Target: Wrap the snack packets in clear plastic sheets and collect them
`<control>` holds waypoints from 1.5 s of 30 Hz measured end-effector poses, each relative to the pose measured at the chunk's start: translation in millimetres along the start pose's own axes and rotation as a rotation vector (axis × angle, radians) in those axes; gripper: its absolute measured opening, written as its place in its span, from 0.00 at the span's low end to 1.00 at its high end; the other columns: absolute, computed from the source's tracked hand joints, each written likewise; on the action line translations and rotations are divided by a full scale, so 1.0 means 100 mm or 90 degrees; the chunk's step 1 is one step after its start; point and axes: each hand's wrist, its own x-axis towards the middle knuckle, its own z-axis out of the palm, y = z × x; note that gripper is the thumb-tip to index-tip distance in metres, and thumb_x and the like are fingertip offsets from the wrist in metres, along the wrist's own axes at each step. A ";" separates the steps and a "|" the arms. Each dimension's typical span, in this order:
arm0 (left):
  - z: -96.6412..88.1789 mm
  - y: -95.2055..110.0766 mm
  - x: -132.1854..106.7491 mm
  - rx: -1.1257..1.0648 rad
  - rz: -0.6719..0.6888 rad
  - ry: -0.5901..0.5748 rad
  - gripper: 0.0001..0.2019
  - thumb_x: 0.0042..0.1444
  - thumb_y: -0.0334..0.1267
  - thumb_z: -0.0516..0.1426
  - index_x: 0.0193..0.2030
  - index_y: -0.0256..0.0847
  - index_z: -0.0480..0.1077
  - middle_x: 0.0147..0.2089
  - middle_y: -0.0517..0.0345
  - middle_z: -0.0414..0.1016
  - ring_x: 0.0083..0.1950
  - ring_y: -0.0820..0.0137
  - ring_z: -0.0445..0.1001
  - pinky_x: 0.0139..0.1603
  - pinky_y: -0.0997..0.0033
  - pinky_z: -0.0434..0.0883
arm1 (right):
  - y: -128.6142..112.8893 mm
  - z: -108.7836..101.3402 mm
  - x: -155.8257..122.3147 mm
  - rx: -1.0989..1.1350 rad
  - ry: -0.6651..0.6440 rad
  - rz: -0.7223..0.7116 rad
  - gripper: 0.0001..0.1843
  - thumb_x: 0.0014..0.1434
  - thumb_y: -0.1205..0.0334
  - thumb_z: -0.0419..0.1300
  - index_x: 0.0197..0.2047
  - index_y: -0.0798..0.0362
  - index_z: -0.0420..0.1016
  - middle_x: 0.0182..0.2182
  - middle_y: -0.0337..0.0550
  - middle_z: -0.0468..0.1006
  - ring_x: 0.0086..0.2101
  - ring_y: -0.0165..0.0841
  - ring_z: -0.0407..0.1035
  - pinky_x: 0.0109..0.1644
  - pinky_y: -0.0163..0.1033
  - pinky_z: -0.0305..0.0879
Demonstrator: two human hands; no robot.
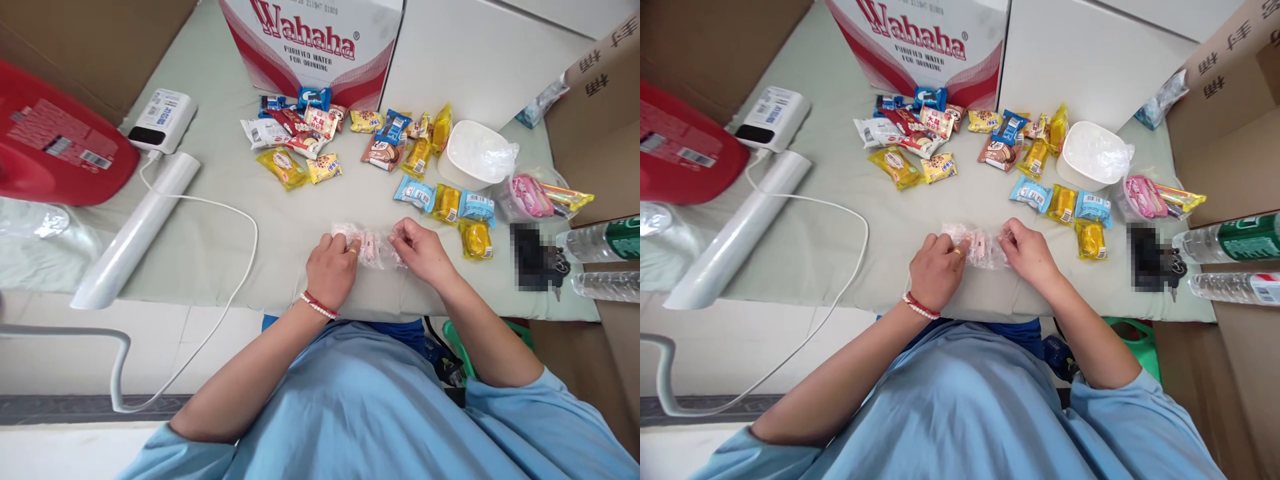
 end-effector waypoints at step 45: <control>-0.06 -0.07 -0.44 -0.478 0.262 0.177 0.28 0.59 0.27 0.56 0.67 0.45 0.61 0.61 0.41 0.70 0.72 0.49 0.67 0.68 0.39 0.73 | 0.24 -0.09 -0.45 0.551 0.080 0.218 0.25 0.51 0.43 0.75 0.44 0.48 0.76 0.39 0.41 0.81 0.39 0.35 0.75 0.43 0.41 0.73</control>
